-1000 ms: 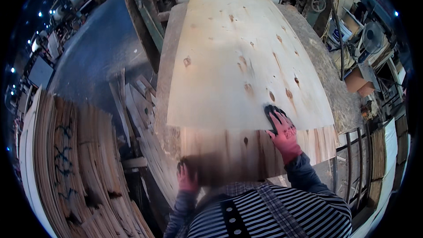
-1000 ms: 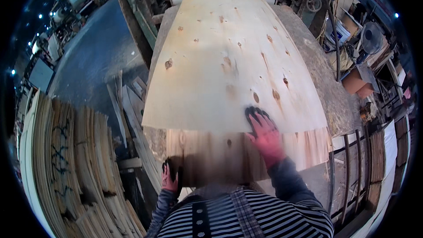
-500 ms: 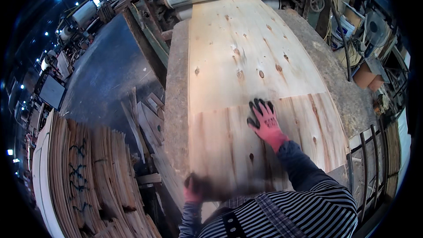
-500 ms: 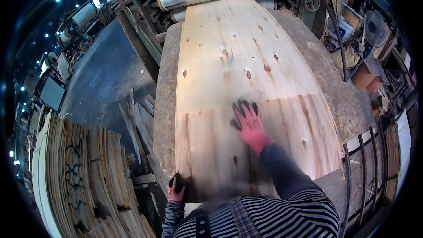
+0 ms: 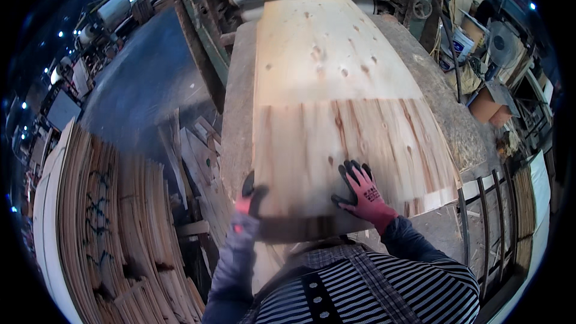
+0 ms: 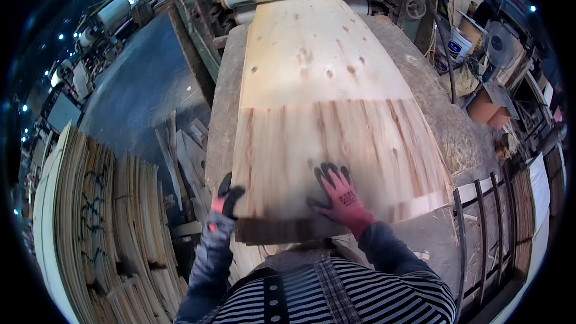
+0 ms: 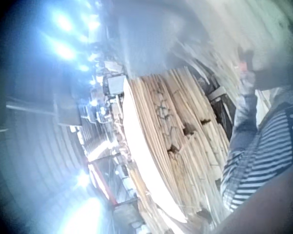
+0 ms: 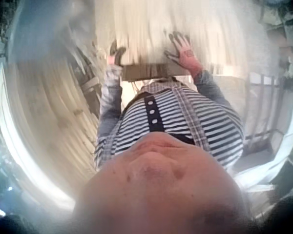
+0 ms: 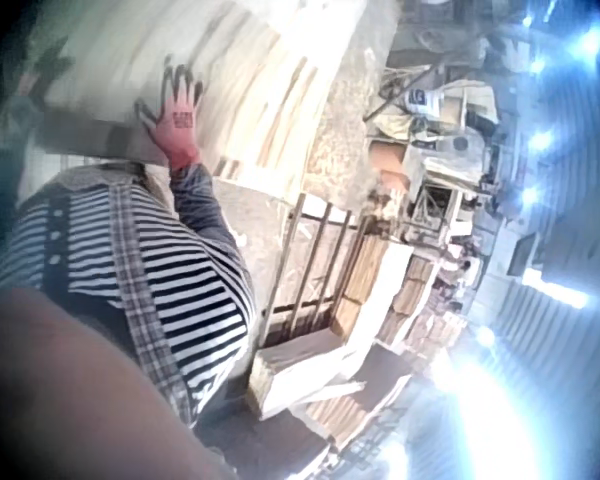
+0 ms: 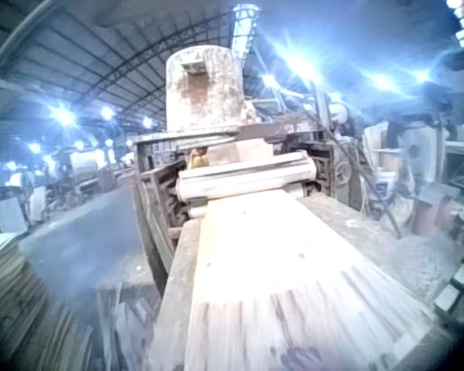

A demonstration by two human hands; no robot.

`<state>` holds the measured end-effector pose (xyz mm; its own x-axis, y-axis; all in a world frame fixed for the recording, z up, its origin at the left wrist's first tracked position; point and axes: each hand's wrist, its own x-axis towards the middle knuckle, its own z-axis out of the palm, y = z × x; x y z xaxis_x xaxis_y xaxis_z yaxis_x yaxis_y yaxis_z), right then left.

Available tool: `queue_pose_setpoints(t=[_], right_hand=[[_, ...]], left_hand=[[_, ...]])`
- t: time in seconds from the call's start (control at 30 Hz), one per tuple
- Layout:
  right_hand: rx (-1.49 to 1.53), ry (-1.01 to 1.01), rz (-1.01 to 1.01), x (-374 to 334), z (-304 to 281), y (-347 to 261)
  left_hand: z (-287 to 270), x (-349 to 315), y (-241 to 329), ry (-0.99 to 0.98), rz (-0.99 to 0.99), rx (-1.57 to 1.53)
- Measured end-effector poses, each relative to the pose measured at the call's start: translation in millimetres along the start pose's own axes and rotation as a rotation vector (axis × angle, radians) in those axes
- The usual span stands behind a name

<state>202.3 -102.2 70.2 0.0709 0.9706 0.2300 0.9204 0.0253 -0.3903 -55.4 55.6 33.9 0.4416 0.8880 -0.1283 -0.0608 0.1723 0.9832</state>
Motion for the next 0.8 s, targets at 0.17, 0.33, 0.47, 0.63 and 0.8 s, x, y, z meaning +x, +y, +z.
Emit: queue_pose_setpoints(t=[0.17,0.33,0.47,0.63,0.8], right_hand=[[-0.059,-0.077,0.141,-48.9,13.3,12.0],[-0.081,0.308,0.156,-90.6,-4.8,73.7],[-0.090,0.287,0.281,-95.5,-63.1,42.8],[-0.169,0.232,0.101,-100.2,-66.4,28.0],[-0.161,0.195,0.040,-60.4,-53.7,41.4]], left_hand=[[41.6,-4.3,56.0,-0.096,0.063,-0.186],[95.1,-49.9,96.0,-0.243,0.267,-0.229],[52.2,-56.5,29.0,-0.391,0.064,-0.403],[14.0,-48.4,-79.5,0.255,-0.066,1.160],[15.0,-41.3,-80.0,0.228,-0.130,1.165]])
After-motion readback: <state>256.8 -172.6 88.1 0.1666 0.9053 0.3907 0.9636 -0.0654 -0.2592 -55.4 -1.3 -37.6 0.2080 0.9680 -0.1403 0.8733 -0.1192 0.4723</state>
